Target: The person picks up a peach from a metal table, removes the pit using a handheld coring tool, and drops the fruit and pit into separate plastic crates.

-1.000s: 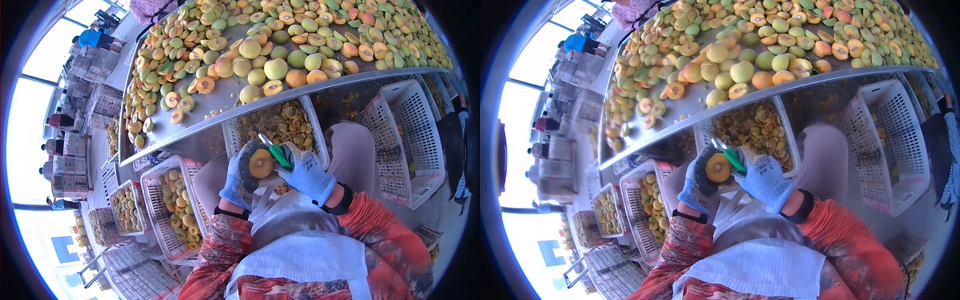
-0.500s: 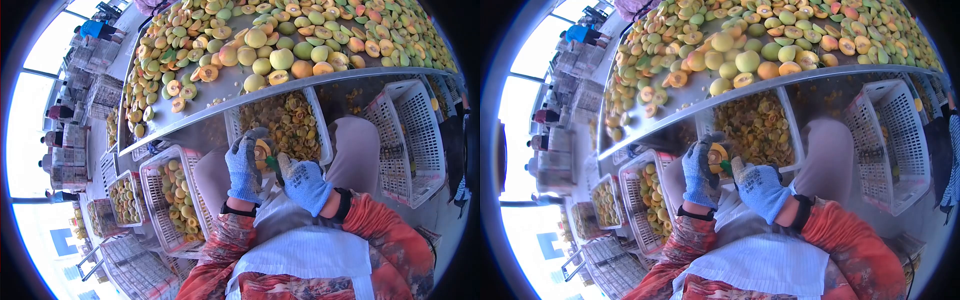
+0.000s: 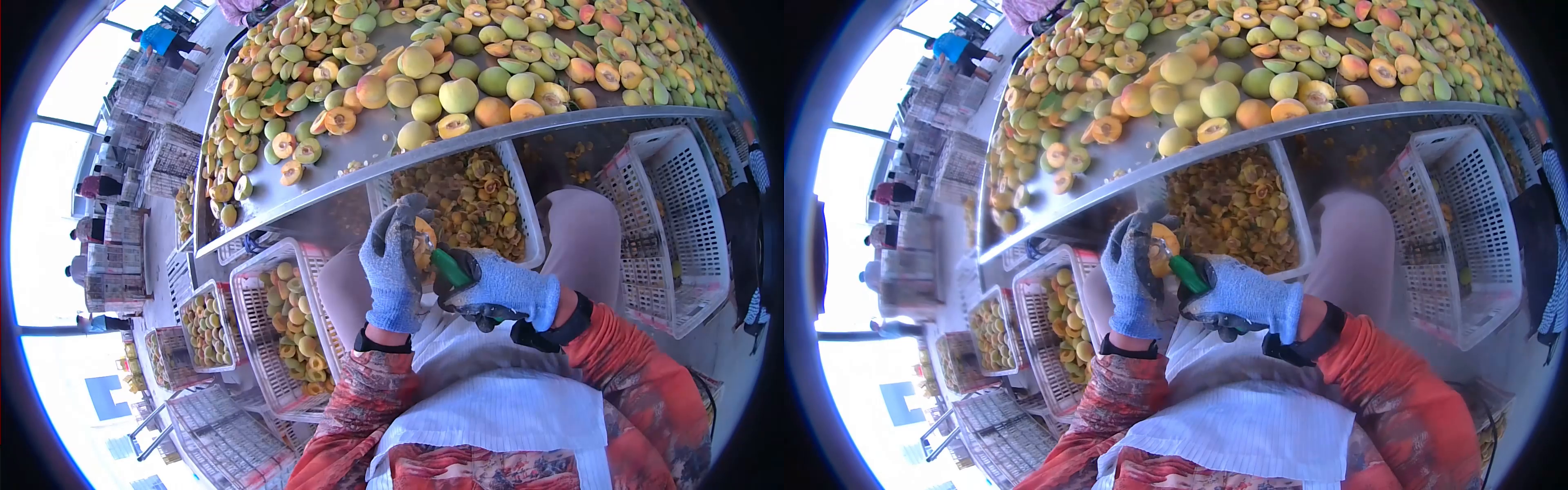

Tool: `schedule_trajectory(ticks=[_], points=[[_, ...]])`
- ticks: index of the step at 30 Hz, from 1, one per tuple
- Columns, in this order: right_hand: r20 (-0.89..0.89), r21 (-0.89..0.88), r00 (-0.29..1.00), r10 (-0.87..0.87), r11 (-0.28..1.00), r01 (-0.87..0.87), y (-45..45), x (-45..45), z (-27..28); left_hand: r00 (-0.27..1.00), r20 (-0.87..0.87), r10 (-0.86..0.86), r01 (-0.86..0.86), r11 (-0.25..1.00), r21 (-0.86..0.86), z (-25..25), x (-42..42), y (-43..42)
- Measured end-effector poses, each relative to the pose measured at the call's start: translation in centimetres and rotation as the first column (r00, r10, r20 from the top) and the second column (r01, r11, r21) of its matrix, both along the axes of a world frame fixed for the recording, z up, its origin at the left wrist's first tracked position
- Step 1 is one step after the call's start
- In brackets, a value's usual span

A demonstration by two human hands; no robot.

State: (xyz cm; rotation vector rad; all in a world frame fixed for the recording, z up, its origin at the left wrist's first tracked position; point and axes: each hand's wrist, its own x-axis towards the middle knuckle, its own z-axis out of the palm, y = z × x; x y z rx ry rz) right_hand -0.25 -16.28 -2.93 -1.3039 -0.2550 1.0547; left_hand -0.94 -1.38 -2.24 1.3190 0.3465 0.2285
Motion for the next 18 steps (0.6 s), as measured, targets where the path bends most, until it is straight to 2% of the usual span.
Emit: schedule_trajectory(ticks=[1, 3, 4, 5, 6, 9, 11, 12, 13, 14, 16, 18], points=[[-0.109, 0.008, 0.993, 0.047, 0.999, -0.047, -0.5, 0.7, 0.9, 1.000, -0.003, 0.001, -0.001, 1.000, 0.001, -0.3, 0.0, 0.5], [-0.138, 0.036, 0.989, 0.044, 0.999, -0.039, -0.2, 0.4, -0.2, 0.986, -0.089, -0.141, 0.149, 0.985, 0.090, -1.2, 0.5, 1.5], [-0.171, 0.057, 0.984, 0.046, 0.998, -0.036, -0.1, 0.3, -0.5, 0.985, -0.088, -0.147, 0.155, 0.984, 0.091, -1.1, 0.6, 1.2], [-0.260, 0.140, 0.964, 0.053, 0.990, -0.017, -0.2, 0.0, -0.5, 0.992, -0.021, -0.121, 0.123, 0.980, 0.157, -1.1, 0.4, 0.8], [-0.265, 0.140, 0.963, 0.055, 0.990, -0.018, -0.2, -0.3, -0.2, 0.994, 0.047, -0.096, 0.083, 0.972, 0.222, -0.9, 0.2, 0.5], [-0.367, 0.215, 0.930, 0.018, 0.974, 0.065, -0.1, -0.3, 0.2, 0.993, -0.048, -0.108, 0.117, 0.962, 0.247, -1.0, 0.5, 0.8], [-0.123, -0.031, 0.992, 0.024, 0.999, -0.028, 0.1, 0.0, -0.9, 0.983, -0.115, -0.143, 0.168, 0.954, 0.247, -1.4, 0.6, 0.8], [-0.123, -0.029, 0.992, 0.018, 0.999, -0.022, 0.0, 0.1, -0.8, 0.982, -0.141, -0.128, 0.146, 0.981, 0.128, -1.4, 0.6, 0.7], [-0.180, 0.057, 0.983, 0.024, 0.998, -0.014, -0.3, 0.5, -0.4, 0.979, -0.164, -0.119, 0.122, 0.993, 0.006, -1.3, 1.0, 0.4], [-0.250, 0.143, 0.967, 0.041, 0.990, -0.005, -0.4, 0.4, -0.3, 0.977, -0.174, -0.122, 0.124, 0.992, 0.004, -1.2, 0.8, 0.0], [-0.291, 0.201, 0.954, 0.074, 0.980, -0.015, -0.8, 0.9, -0.5, 0.991, 0.124, -0.050, 0.030, 0.987, 0.158, -0.4, 0.8, -0.6], [-0.326, 0.261, 0.939, 0.108, 0.965, -0.020, -0.9, 1.6, -1.0, 0.985, 0.159, -0.072, 0.040, 0.980, 0.195, -1.1, 1.2, -0.3]])
